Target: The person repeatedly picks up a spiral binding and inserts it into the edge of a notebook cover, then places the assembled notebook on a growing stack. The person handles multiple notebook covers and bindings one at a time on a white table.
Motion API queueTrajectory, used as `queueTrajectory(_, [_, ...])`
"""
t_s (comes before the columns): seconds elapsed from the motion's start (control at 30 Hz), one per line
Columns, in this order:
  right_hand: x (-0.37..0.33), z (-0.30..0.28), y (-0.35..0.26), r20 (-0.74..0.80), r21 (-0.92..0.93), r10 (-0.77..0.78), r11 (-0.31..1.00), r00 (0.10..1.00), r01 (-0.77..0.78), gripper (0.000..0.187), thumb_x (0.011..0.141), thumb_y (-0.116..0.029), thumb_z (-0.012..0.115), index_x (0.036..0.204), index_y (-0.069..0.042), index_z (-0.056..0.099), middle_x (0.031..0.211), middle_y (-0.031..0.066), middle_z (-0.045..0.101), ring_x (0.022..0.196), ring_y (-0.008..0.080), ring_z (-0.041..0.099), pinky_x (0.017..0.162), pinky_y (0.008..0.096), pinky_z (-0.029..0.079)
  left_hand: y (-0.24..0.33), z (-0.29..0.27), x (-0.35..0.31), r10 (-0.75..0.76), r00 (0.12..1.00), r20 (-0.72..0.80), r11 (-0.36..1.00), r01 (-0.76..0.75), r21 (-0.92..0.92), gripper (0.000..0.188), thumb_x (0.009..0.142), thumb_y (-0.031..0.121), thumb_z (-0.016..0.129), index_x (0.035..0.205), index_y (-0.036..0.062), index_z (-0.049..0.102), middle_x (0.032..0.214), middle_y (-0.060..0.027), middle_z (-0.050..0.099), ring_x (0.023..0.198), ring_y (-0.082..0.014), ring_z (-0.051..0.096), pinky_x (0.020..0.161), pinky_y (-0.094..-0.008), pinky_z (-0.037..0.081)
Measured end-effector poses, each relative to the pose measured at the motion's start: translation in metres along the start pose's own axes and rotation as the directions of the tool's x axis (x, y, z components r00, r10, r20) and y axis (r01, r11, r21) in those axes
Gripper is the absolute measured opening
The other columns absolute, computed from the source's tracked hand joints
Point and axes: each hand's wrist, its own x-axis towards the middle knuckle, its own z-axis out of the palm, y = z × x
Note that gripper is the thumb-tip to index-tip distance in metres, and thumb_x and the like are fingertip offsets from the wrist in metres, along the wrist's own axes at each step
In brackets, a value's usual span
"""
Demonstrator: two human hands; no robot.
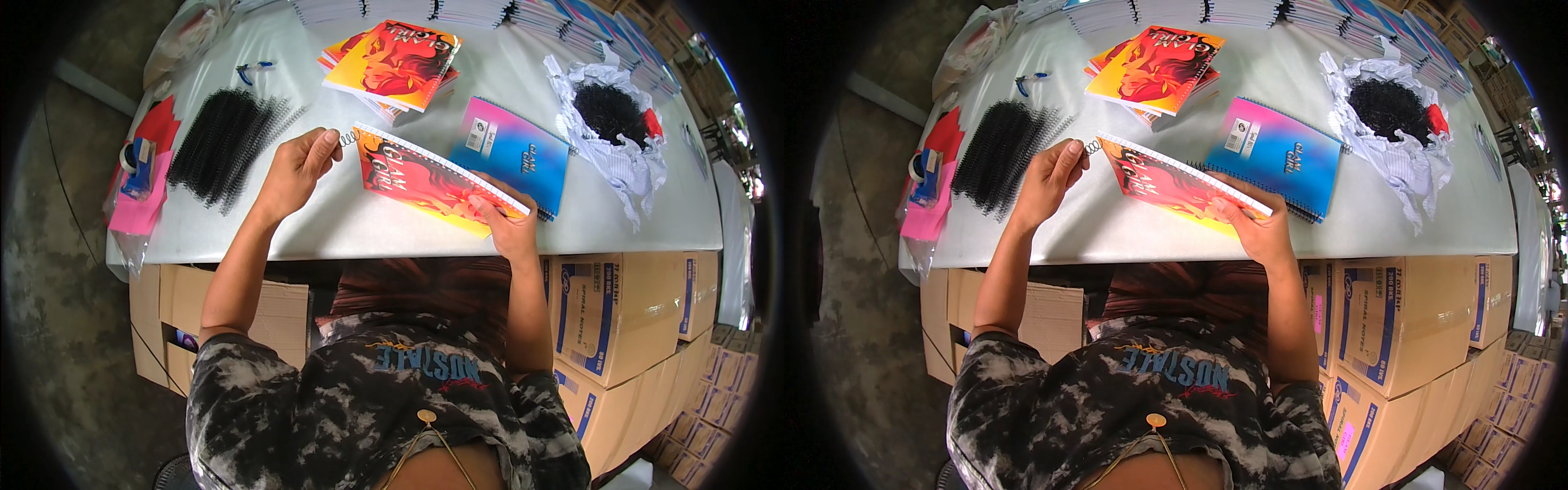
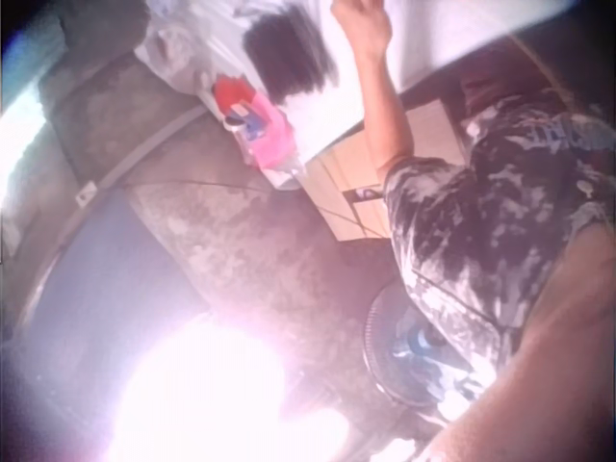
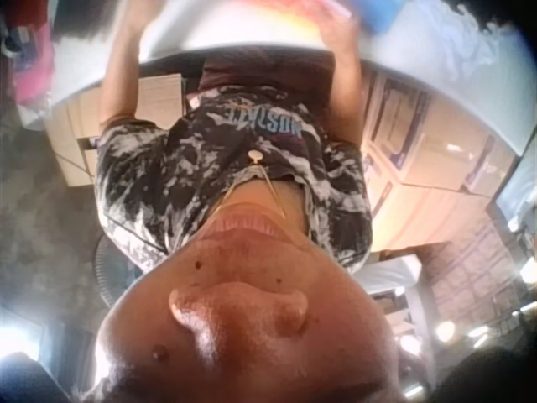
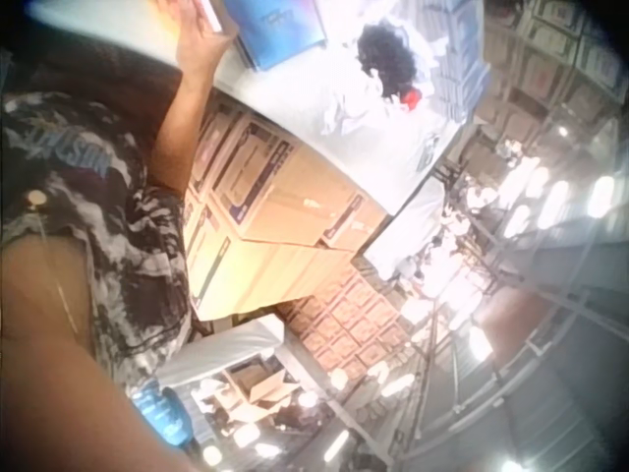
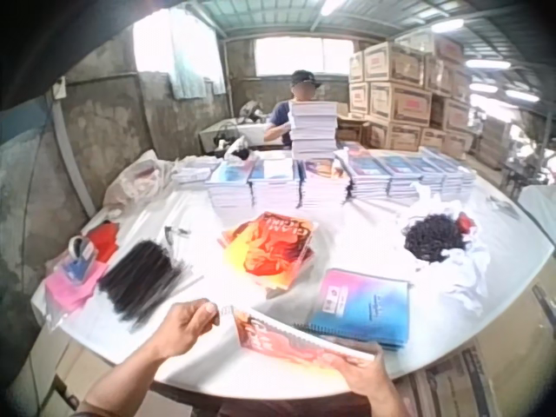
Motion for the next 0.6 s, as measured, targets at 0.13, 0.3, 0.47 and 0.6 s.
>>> queueTrajectory(0.13, [0.005, -0.005, 0.003, 0.111, -0.074, -0.191, 0.977, 0.975, 0.200, 0.025, 0.083, 0.001, 0.060, 0.107, 0.004, 0.060, 0.100, 0.0107, 0.065, 0.085, 0.0101, 0.059, 0.077, 0.0238, 0.049, 0.003, -0.028, 0.014, -0.171, 0.918, 0.358, 0.865, 0.314, -0.392, 0.030, 0.092, 0.030, 0.050, 0.076, 0.0052, 0.056, 0.061, 0.0012, 0.048, 0.057, -0.0065, 0.042, 0.051, -0.0202, 0.034])
queueTrajectory(0.3, [0.002, -0.004, -0.005, 0.122, -0.080, -0.109, 0.990, 0.986, 0.119, 0.024, 0.084, 0.001, 0.058, 0.108, 0.003, 0.061, 0.100, 0.0109, 0.065, 0.086, 0.0091, 0.058, 0.077, 0.0232, 0.049, 0.015, -0.022, 0.020, 0.288, 0.954, 0.084, 0.958, -0.286, -0.037, 0.023, 0.087, 0.024, 0.058, 0.094, 0.0025, 0.057, 0.084, -0.0045, 0.057, 0.073, -0.0127, 0.053, 0.069, -0.0230, 0.043])
queueTrajectory(0.47, [-0.002, 0.003, -0.008, 0.060, -0.019, -0.081, 0.996, 0.995, 0.082, 0.024, 0.084, -0.001, 0.058, 0.107, 0.002, 0.061, 0.099, 0.0109, 0.066, 0.086, 0.0096, 0.059, 0.077, 0.0240, 0.049, 0.041, -0.021, 0.010, 0.470, 0.845, 0.253, 0.538, -0.502, 0.677, 0.040, 0.077, 0.020, 0.067, 0.111, 0.0037, 0.053, 0.111, -0.0095, 0.056, 0.096, -0.0233, 0.054, 0.086, -0.0343, 0.040])
queueTrajectory(0.6, [-0.004, 0.003, 0.001, 0.076, -0.145, -0.217, 0.963, 0.973, 0.226, 0.026, 0.081, 0.001, 0.059, 0.108, 0.002, 0.061, 0.102, 0.0126, 0.065, 0.091, 0.0143, 0.061, 0.080, 0.0257, 0.048, 0.059, -0.010, 0.007, 0.444, 0.858, 0.257, 0.371, -0.437, 0.819, 0.033, 0.073, 0.017, 0.068, 0.103, 0.0061, 0.059, 0.105, -0.0080, 0.059, 0.098, -0.0283, 0.053, 0.085, -0.0354, 0.041])
